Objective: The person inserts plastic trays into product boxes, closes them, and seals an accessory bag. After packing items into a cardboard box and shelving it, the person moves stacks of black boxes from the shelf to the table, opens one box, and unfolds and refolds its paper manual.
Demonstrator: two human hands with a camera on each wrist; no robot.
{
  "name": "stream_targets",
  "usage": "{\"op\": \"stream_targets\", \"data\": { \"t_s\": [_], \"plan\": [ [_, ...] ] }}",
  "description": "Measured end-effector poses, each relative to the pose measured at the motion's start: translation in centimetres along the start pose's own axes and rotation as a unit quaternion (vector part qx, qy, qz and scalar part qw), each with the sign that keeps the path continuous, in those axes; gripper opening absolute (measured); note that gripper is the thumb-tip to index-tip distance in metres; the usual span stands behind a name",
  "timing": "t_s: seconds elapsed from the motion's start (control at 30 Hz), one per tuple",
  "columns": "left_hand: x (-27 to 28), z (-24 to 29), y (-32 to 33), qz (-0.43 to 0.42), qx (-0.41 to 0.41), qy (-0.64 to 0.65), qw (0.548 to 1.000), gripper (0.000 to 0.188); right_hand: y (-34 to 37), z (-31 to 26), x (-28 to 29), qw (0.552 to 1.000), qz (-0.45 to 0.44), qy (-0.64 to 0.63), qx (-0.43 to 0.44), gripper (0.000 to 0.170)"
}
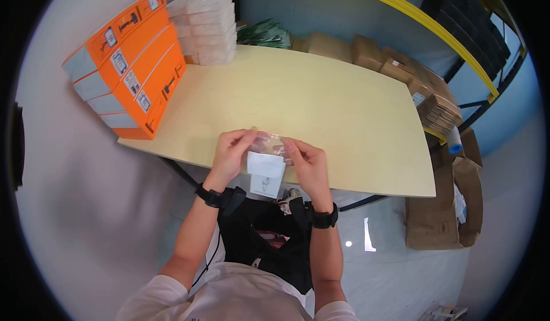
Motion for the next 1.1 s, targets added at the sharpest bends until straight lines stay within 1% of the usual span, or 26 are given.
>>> {"op": "stream_targets", "data": {
  "t_s": [0.03,0.07,0.1,0.13,0.2,0.23,0.3,0.47,0.53,0.6,0.63,0.67,0.7,0.73,0.77,0.8,0.83,0.87,0.9,0.93,1.0,1.03,1.1],
  "plan": [
    [-0.5,0.1,0.0,-0.013,0.0,0.001,1.0,0.03,0.1,0.3,-0.1,1.0,0.002,-0.028,-0.009,0.028],
    [-0.5,0.4,0.2,-0.005,0.007,0.018,1.0,0.031,0.3,0.6,0.1,0.998,0.008,-0.054,-0.017,0.028],
    [-0.5,0.3,0.3,0.002,0.016,0.035,0.999,0.032,0.4,0.5,0.7,0.999,0.025,-0.045,-0.016,0.028],
    [-0.9,0.2,0.3,-0.016,0.02,0.038,0.999,0.032,0.4,0.4,0.7,0.999,0.017,-0.037,-0.015,0.028],
    [-0.3,0.5,0.3,0.011,-0.004,-0.022,1.0,0.035,0.3,0.0,0.3,0.999,0.006,-0.05,-0.004,0.028],
    [-0.4,0.3,0.3,0.002,-0.005,-0.022,1.0,0.035,0.3,0.0,0.5,0.999,0.014,-0.047,-0.001,0.028],
    [0.1,0.6,0.5,0.042,-0.035,-0.056,0.997,0.036,0.5,0.5,0.1,1.0,-0.009,-0.024,-0.017,0.032],
    [0.8,0.1,0.4,0.054,-0.03,-0.039,0.997,0.036,0.4,-0.1,-0.3,1.0,0.016,-0.027,-0.006,0.03],
    [1.1,-0.8,-0.1,0.031,-0.021,0.012,0.999,0.03,0.4,-0.1,-0.3,0.999,0.028,-0.034,-0.01,0.028],
    [-0.3,-0.1,-0.1,0.014,-0.017,0.007,1.0,0.026,0.4,0.0,0.2,0.997,0.045,-0.067,-0.007,0.029],
    [-1.2,0.3,0.0,-0.003,-0.012,0.002,1.0,0.027,0.5,-0.1,0.4,0.997,0.047,-0.065,-0.006,0.029],
    [-1.4,0.7,0.2,-0.006,-0.011,0.004,1.0,0.027,0.5,-0.3,0.7,0.991,0.069,-0.112,-0.007,0.03],
    [-1.9,0.8,0.4,-0.026,0.003,-0.026,0.999,0.031,0.6,-0.4,1.2,0.983,0.091,-0.159,-0.009,0.032],
    [-2.3,0.6,0.5,-0.047,0.018,-0.057,0.997,0.037,0.5,-0.4,1.5,0.983,0.094,-0.157,-0.009,0.032],
    [-2.4,0.6,0.5,-0.05,0.018,-0.056,0.997,0.037,0.5,-0.3,2.1,0.974,0.124,-0.191,-0.003,0.033],
    [-2.8,0.4,0.5,-0.072,0.027,-0.064,0.995,0.035,0.6,-0.2,2.7,0.962,0.153,-0.226,0.002,0.034],
    [-3.1,0.2,0.6,-0.093,0.035,-0.073,0.992,0.033,0.6,-0.1,3.0,0.962,0.156,-0.226,0.002,0.034],
    [-2.9,0.1,0.6,-0.094,0.036,-0.073,0.992,0.033,0.6,0.2,3.5,0.947,0.177,-0.267,0.007,0.034],
    [-2.5,-0.4,0.4,-0.089,0.047,-0.091,0.991,0.028,0.7,0.4,3.9,0.93,0.198,-0.309,0.011,0.034],
    [-2.2,-0.7,0.4,-0.083,0.057,-0.109,0.989,0.023,0.7,0.3,4.0,0.93,0.198,-0.309,0.011,0.034],
    [-1.8,-0.5,0.5,-0.073,0.056,-0.107,0.99,0.019,0.6,-0.3,3.5,0.925,0.167,-0.34,0.012,0.036],
    [-1.5,-0.4,0.5,-0.061,0.054,-0.104,0.991,0.016,0.7,-0.5,3.5,0.925,0.167,-0.341,0.012,0.036],
    [-1.5,-0.6,0.5,-0.07,0.052,-0.092,0.992,0.016,0.7,-0.7,3.4,0.94,0.167,-0.299,-0.005,0.035]
  ]
}}
Point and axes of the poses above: each hand's wrist, its own y-axis away from the middle knuckle, its own x-axis out of the back of the hand, z = x × y, the point moved 9 cm from there along -y, towards the middle knuckle, and after that the axes turned 9 degrees about x, right-handed, at the moved point
